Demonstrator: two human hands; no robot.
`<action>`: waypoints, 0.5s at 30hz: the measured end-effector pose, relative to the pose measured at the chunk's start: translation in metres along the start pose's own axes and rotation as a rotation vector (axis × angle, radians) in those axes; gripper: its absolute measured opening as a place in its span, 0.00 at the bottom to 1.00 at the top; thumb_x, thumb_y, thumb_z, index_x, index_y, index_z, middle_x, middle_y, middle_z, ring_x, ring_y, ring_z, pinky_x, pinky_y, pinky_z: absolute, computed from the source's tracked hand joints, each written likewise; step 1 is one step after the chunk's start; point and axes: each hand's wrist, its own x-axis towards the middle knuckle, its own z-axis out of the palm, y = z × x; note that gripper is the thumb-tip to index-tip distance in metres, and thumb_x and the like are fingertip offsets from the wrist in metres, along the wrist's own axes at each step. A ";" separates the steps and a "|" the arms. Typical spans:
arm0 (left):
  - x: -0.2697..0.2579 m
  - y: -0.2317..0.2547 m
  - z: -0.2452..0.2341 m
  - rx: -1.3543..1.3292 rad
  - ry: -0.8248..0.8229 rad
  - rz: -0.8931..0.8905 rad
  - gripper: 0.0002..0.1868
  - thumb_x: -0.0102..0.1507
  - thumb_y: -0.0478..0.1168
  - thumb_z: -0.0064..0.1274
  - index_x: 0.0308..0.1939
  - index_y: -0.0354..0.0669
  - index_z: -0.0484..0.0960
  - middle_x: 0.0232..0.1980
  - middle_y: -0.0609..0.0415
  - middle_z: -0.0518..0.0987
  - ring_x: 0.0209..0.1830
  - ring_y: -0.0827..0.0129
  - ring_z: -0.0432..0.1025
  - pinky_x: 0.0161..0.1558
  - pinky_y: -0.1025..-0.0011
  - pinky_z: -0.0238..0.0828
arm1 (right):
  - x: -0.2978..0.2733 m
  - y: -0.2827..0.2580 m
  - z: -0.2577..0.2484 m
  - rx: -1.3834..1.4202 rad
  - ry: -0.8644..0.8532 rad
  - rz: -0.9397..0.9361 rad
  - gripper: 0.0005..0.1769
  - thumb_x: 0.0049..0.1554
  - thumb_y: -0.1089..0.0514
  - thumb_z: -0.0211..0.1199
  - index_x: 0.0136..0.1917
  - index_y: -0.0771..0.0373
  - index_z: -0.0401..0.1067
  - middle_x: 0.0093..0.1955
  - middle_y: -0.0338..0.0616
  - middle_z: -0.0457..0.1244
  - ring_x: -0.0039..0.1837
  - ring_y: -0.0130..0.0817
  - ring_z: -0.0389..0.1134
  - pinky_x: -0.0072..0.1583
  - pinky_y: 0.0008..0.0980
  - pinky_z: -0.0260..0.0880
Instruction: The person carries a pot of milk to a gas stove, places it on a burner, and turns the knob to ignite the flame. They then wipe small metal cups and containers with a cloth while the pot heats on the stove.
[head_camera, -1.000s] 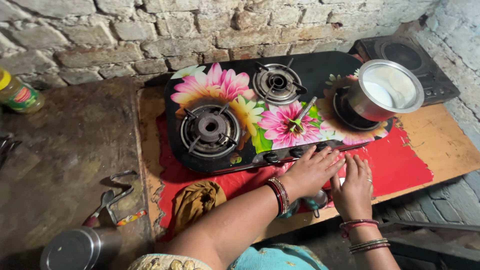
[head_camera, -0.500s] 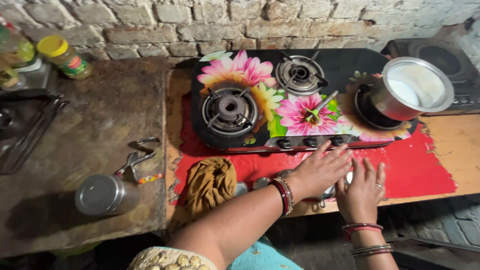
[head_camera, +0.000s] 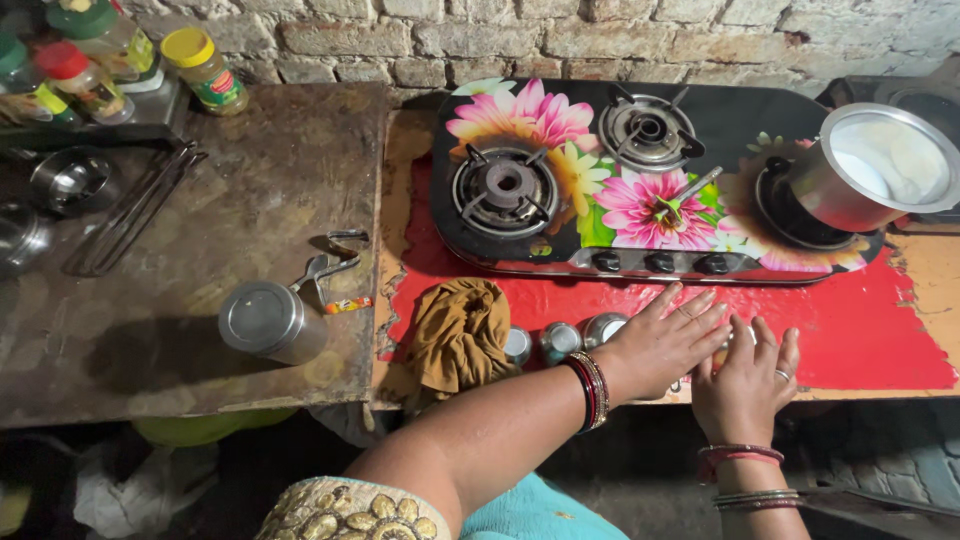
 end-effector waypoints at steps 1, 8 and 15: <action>-0.002 -0.001 0.001 -0.013 0.001 -0.009 0.37 0.64 0.50 0.50 0.76 0.49 0.62 0.81 0.51 0.58 0.84 0.59 0.48 0.80 0.44 0.38 | -0.001 -0.004 -0.001 -0.005 0.005 -0.007 0.30 0.61 0.50 0.61 0.75 0.59 0.67 0.79 0.56 0.56 0.85 0.63 0.43 0.77 0.64 0.45; -0.019 -0.018 0.009 -0.089 0.089 -0.008 0.32 0.65 0.49 0.45 0.74 0.52 0.64 0.80 0.51 0.59 0.83 0.58 0.49 0.79 0.44 0.39 | -0.003 -0.031 -0.006 -0.062 0.016 -0.033 0.32 0.59 0.49 0.62 0.74 0.61 0.66 0.78 0.56 0.56 0.85 0.62 0.45 0.78 0.61 0.46; -0.049 -0.039 0.008 -0.139 0.151 -0.044 0.30 0.67 0.49 0.44 0.74 0.50 0.65 0.80 0.51 0.62 0.84 0.59 0.51 0.81 0.47 0.40 | -0.007 -0.066 0.002 -0.054 -0.025 -0.009 0.38 0.55 0.50 0.64 0.76 0.62 0.63 0.78 0.54 0.55 0.84 0.60 0.44 0.78 0.59 0.45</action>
